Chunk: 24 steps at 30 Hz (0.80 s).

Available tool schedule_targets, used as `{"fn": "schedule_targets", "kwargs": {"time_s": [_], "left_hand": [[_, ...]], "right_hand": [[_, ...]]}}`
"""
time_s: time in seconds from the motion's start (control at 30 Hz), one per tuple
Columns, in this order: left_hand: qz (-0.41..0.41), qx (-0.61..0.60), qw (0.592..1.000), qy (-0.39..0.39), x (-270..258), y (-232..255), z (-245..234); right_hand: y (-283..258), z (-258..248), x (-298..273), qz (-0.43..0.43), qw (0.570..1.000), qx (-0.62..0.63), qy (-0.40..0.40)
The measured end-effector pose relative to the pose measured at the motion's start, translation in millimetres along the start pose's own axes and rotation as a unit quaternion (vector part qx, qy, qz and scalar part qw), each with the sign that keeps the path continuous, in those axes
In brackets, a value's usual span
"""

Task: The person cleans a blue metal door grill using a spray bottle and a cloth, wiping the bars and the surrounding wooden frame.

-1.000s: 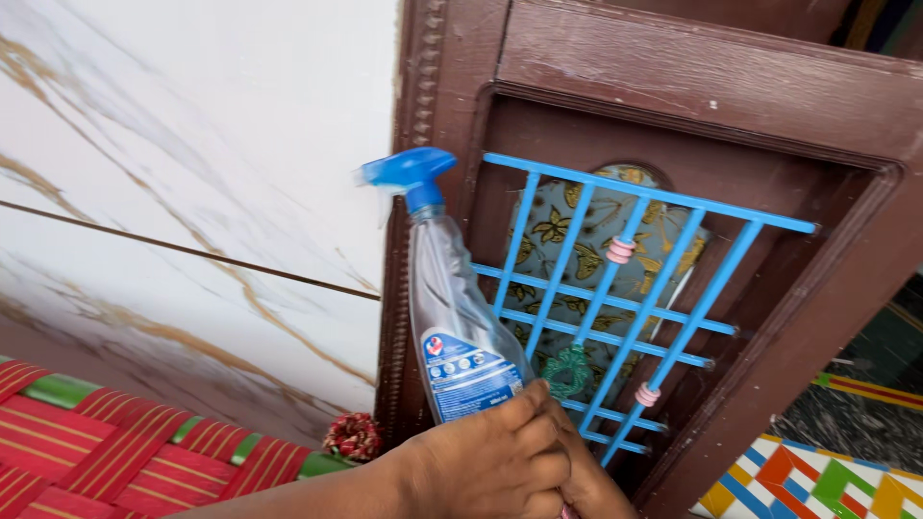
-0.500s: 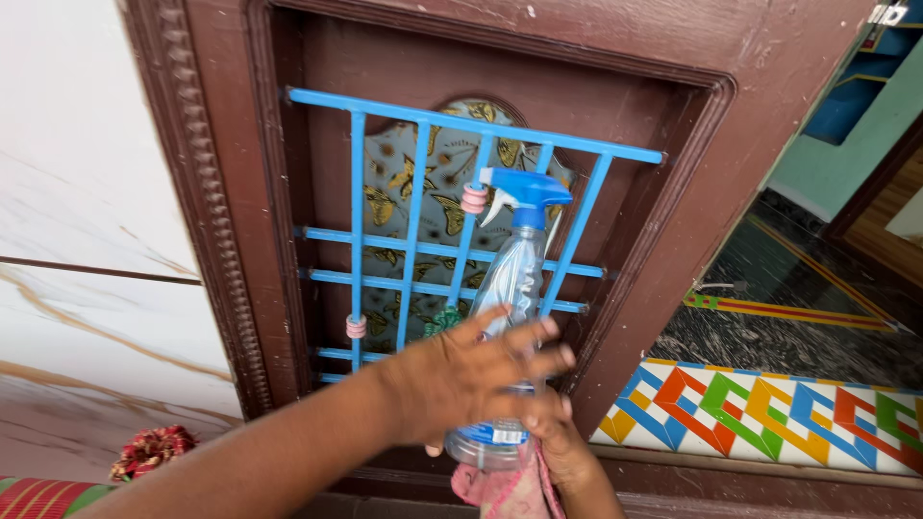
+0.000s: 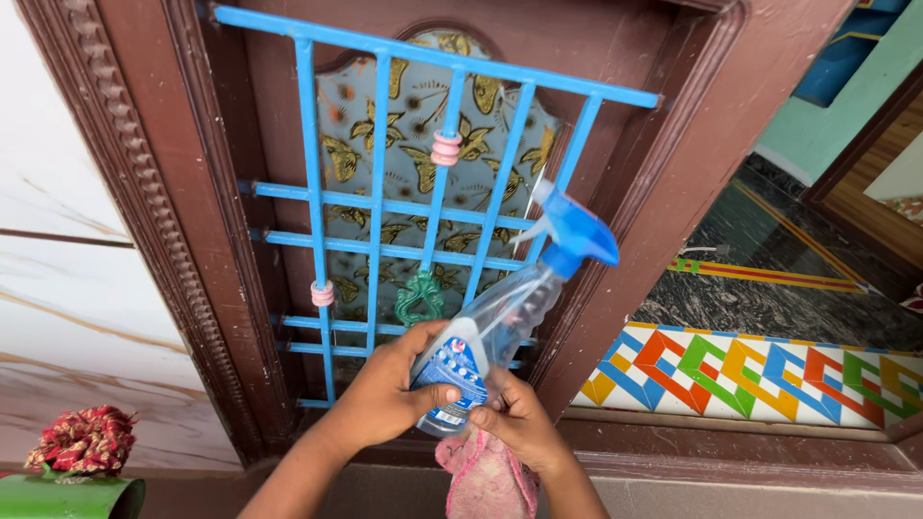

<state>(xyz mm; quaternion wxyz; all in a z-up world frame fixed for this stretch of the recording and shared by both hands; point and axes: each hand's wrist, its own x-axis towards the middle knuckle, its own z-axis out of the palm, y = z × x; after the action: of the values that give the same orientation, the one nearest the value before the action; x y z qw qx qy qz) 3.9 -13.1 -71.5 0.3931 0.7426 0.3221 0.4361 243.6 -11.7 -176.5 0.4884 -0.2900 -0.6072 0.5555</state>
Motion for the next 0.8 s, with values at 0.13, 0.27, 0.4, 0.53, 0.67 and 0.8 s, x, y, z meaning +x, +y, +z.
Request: {"fn": "schedule_targets", "kwargs": {"time_s": [0.13,0.27,0.4,0.53,0.67,0.8], "left_hand": [[0.007,-0.045,0.996,0.081,-24.5,-53.7,6.4],[-0.001,-0.184,0.975,0.127,-58.7,-131.3,17.6],[-0.033,-0.272,0.951,0.143,-78.2,-202.5,14.0],[-0.078,-0.361,0.921,0.128,-87.2,-230.1,0.7],[-0.081,-0.417,0.897,0.12,-82.8,-222.4,-14.2],[-0.111,-0.4,0.894,0.17,-76.0,-219.1,-7.1]], "right_hand": [[86.5,-7.0,-13.0,-0.002,0.999,-0.046,0.023],[205.6,19.9,-50.8,0.153,0.987,0.035,-0.02],[278.3,30.2,-39.8,0.067,0.954,-0.286,-0.053],[262.5,33.1,-31.0,0.115,0.918,-0.378,-0.044],[248.0,26.0,-30.0,0.134,0.976,-0.17,0.034],[219.2,16.8,-28.8,0.134,0.985,0.028,0.102]]}}
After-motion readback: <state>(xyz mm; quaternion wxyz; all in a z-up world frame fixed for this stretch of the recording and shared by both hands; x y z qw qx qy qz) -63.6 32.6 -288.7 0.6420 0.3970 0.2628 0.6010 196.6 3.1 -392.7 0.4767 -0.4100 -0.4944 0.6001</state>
